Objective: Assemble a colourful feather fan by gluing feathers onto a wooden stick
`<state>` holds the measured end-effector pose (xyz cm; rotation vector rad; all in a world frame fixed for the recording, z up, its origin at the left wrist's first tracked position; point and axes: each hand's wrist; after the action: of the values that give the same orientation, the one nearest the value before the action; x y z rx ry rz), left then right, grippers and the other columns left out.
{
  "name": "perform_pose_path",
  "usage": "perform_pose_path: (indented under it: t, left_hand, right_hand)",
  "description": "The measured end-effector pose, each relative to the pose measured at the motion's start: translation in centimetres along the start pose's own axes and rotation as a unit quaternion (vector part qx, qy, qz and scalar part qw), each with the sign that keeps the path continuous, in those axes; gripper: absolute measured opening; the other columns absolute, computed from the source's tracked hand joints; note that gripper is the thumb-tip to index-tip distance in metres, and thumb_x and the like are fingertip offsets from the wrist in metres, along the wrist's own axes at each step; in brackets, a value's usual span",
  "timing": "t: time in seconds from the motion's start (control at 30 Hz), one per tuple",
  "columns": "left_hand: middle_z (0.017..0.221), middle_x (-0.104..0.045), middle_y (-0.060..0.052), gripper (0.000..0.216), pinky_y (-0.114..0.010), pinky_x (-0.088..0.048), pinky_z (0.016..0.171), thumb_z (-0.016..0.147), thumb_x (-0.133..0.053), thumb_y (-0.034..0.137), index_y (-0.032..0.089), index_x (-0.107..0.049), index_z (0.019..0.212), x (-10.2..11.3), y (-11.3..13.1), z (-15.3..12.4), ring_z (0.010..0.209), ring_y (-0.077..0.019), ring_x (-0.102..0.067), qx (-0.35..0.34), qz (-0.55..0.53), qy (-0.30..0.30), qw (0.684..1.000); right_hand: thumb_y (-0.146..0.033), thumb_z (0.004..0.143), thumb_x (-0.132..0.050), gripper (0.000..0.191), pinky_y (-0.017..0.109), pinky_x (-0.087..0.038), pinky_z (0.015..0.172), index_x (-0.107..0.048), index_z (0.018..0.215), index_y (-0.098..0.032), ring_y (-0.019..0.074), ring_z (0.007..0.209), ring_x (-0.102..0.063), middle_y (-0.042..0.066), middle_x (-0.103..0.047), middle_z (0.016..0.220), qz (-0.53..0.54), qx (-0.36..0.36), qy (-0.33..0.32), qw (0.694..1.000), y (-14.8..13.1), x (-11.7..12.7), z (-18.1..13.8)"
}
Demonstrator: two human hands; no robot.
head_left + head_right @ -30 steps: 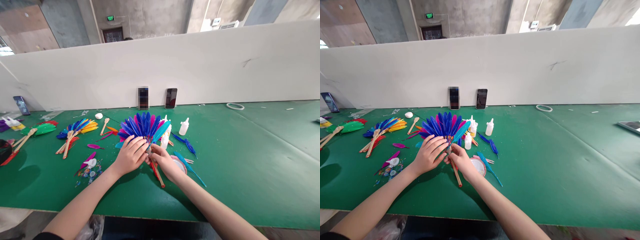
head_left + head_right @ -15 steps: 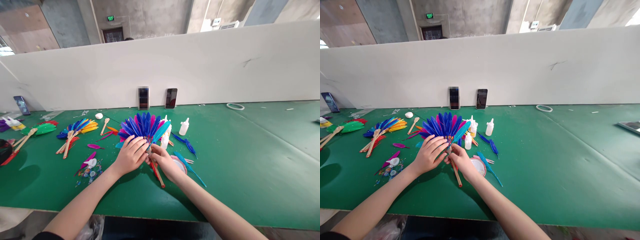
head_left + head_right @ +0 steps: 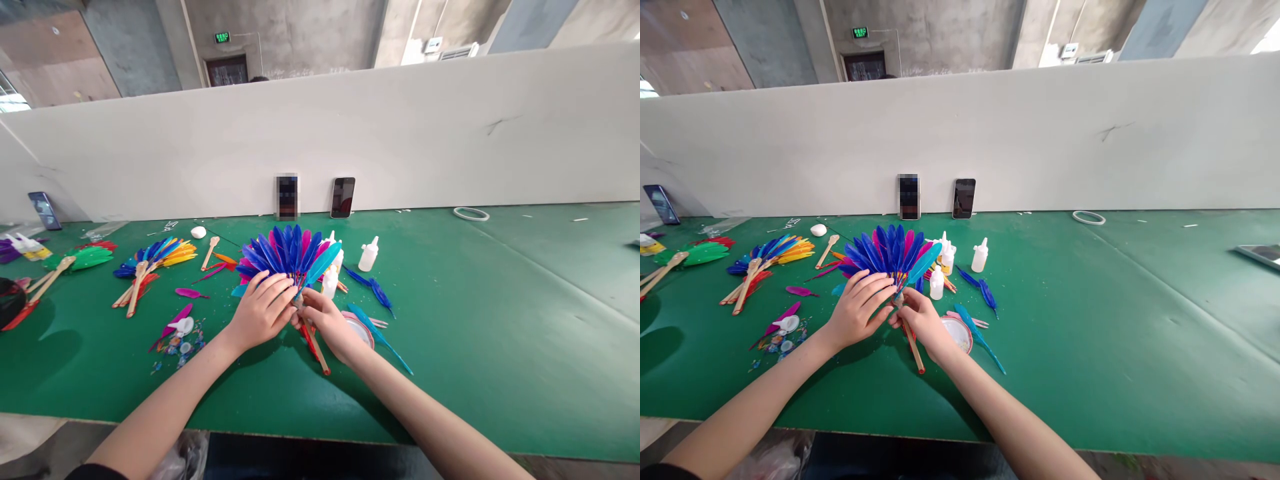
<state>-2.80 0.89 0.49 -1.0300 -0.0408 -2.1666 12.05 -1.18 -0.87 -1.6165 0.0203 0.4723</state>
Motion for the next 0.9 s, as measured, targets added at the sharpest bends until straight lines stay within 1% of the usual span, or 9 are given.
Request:
perform_pose_path:
  t: [0.1,0.13,0.23,0.3,0.4,0.47,0.57,0.7,0.9]
  left_hand:
    - [0.102,-0.063,-0.008,0.025,-0.038,-0.037,0.094,0.079,-0.048,0.021,0.017,-0.053,0.103,0.5,-0.8,0.4,0.103,-0.0195,-0.053,0.043,-0.019,0.03,0.998]
    - [0.102,-0.062,-0.008,0.025,-0.039,-0.037,0.094,0.078,-0.049,0.021,0.018,-0.053,0.103,0.7,-1.3,0.6,0.103,-0.0198,-0.053,0.073,-0.025,0.048,0.996]
    - [0.102,-0.06,-0.009,0.026,-0.038,-0.039,0.091,0.079,-0.049,0.025,0.017,-0.052,0.103,1.4,-3.2,1.6,0.103,-0.0197,-0.052,0.205,-0.059,0.086,0.973]
    - [0.103,-0.059,-0.01,0.029,-0.037,-0.039,0.09,0.079,-0.049,0.03,0.016,-0.051,0.104,1.7,-4.7,2.3,0.101,-0.0196,-0.052,0.293,-0.105,0.067,0.948]
    - [0.101,-0.06,-0.007,0.028,-0.037,-0.038,0.089,0.077,-0.05,0.036,0.018,-0.054,0.097,1.9,-6.6,3.1,0.098,-0.0193,-0.053,0.384,-0.204,-0.017,0.9]
    - [0.089,-0.062,-0.003,0.025,-0.034,-0.041,0.081,0.075,-0.051,0.039,0.018,-0.057,0.087,1.8,-7.4,3.5,0.086,-0.0176,-0.055,0.408,-0.278,-0.071,0.867]
    - [0.07,-0.055,0.001,0.02,-0.027,-0.041,0.067,0.072,-0.052,0.038,0.018,-0.054,0.075,1.7,-7.9,3.9,0.068,-0.0132,-0.051,0.418,-0.342,-0.099,0.836]
    - [0.063,-0.046,0.004,0.016,-0.024,-0.035,0.06,0.072,-0.051,0.034,0.018,-0.049,0.068,1.6,-7.7,4.3,0.06,-0.0104,-0.042,0.4,-0.357,-0.103,0.838]
    - [0.064,-0.044,0.003,0.015,-0.024,-0.034,0.059,0.072,-0.049,0.033,0.018,-0.047,0.068,1.3,-7.5,4.4,0.06,-0.0105,-0.04,0.387,-0.36,-0.081,0.845]
  right_hand:
    - [-0.016,0.061,-0.045,0.013,0.023,-0.039,0.054,-0.049,0.072,-0.02,0.009,0.054,-0.05,-0.005,-0.053,0.059,-0.004,-0.007,-0.002,1.0,-0.2,0.1,0.0]
    - [-0.017,0.061,-0.045,0.013,0.023,-0.038,0.054,-0.05,0.073,-0.02,0.0089,0.054,-0.05,-0.005,-0.053,0.06,-0.007,-0.012,-0.003,1.0,-0.2,0.1,-0.1]
    - [-0.017,0.061,-0.046,0.014,0.023,-0.038,0.052,-0.05,0.074,-0.019,0.0085,0.053,-0.05,-0.003,-0.055,0.064,-0.014,-0.025,-0.001,1.0,-0.5,0.1,-0.1]
    - [-0.017,0.061,-0.046,0.014,0.023,-0.038,0.052,-0.05,0.074,-0.019,0.0082,0.053,-0.05,-0.003,-0.056,0.065,-0.018,-0.029,0.0,0.999,-0.6,0.0,-0.2]
    - [-0.017,0.061,-0.046,0.013,0.023,-0.038,0.053,-0.05,0.074,-0.018,0.0081,0.053,-0.05,-0.003,-0.055,0.064,-0.022,-0.03,0.0,0.999,-0.6,-0.1,-0.2]
    - [-0.017,0.062,-0.045,0.013,0.023,-0.038,0.053,-0.05,0.074,-0.019,0.0083,0.053,-0.05,-0.003,-0.055,0.063,-0.022,-0.027,-0.002,0.999,-0.6,-0.2,-0.2]
    - [-0.017,0.062,-0.046,0.013,0.023,-0.038,0.052,-0.051,0.074,-0.019,0.0085,0.053,-0.05,-0.003,-0.055,0.062,-0.015,-0.025,-0.005,1.0,-0.5,-0.2,-0.2]
    - [-0.015,0.061,-0.045,0.015,0.023,-0.038,0.052,-0.051,0.074,-0.019,0.0083,0.052,-0.05,-0.004,-0.055,0.061,-0.013,-0.031,-0.006,0.999,-0.5,-0.2,-0.2]
    - [-0.016,0.061,-0.046,0.013,0.023,-0.036,0.05,-0.051,0.073,-0.02,0.0087,0.052,-0.05,-0.004,-0.054,0.058,-0.01,-0.025,-0.015,1.0,-0.5,-0.1,-0.2]
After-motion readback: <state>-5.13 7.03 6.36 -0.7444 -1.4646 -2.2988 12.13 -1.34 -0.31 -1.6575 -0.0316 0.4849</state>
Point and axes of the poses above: each hand's wrist, its own z-axis towards the middle knuckle, its own x-axis out of the back of the hand, y = z × x
